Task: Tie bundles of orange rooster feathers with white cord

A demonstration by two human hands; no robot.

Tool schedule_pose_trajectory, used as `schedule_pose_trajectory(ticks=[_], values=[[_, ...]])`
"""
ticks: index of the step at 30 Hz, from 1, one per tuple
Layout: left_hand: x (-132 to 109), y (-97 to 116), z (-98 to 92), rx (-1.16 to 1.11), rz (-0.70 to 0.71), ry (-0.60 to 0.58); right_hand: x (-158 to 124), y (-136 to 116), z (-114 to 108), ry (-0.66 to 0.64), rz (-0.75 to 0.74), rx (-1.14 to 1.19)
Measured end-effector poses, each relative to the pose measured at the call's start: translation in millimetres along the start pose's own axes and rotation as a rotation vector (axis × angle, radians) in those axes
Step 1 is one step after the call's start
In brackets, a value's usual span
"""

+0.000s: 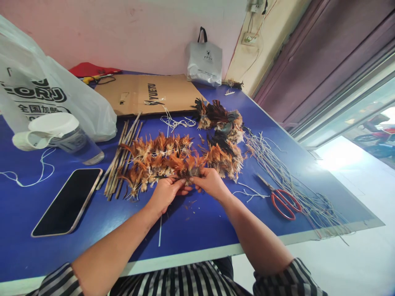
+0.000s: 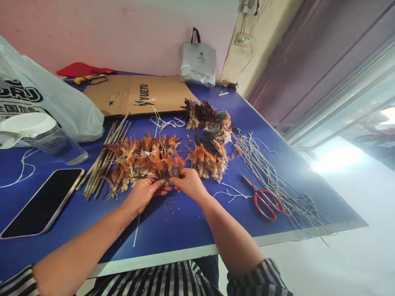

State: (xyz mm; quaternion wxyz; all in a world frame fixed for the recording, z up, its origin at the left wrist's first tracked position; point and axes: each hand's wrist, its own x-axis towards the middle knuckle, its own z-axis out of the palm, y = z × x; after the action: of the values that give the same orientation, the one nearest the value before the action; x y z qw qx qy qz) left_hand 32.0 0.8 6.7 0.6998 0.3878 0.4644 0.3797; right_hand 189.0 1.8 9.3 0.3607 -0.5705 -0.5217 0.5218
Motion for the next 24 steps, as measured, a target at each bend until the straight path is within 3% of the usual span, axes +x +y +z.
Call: schedule_pose_trajectory(ticks=[4,9,13,17,21,24], values=[[2.2,1.9,-5.5,-0.027,-0.014,0.045,3.0,-0.4,-16.1,0.038,0.013,-0.099],[4.5,0.4,-11.2,-0.063,-0.015,0.037,7.3,-4.6,-52.3,0.233,0.081,-0.325],[2.5,-0.8,-8.6,-0.049,-0.012,0.028,14.7,-1.1,-69.8,0.408,0.046,-0.754],[-1.5,0.6,-4.1,-0.029,0.004,0.000,23.2,5.1,-68.8,0.488,0.085,-1.073],[-2.8,1.4,-4.1,-0.040,0.006,-0.003,23.2,5.3,-66.4,0.580,0.098,-1.078],[-1.6,-0.2,-5.9,-0.051,0.007,-0.005,18.5,2.7,-67.9,0.602,0.022,-0.928]])
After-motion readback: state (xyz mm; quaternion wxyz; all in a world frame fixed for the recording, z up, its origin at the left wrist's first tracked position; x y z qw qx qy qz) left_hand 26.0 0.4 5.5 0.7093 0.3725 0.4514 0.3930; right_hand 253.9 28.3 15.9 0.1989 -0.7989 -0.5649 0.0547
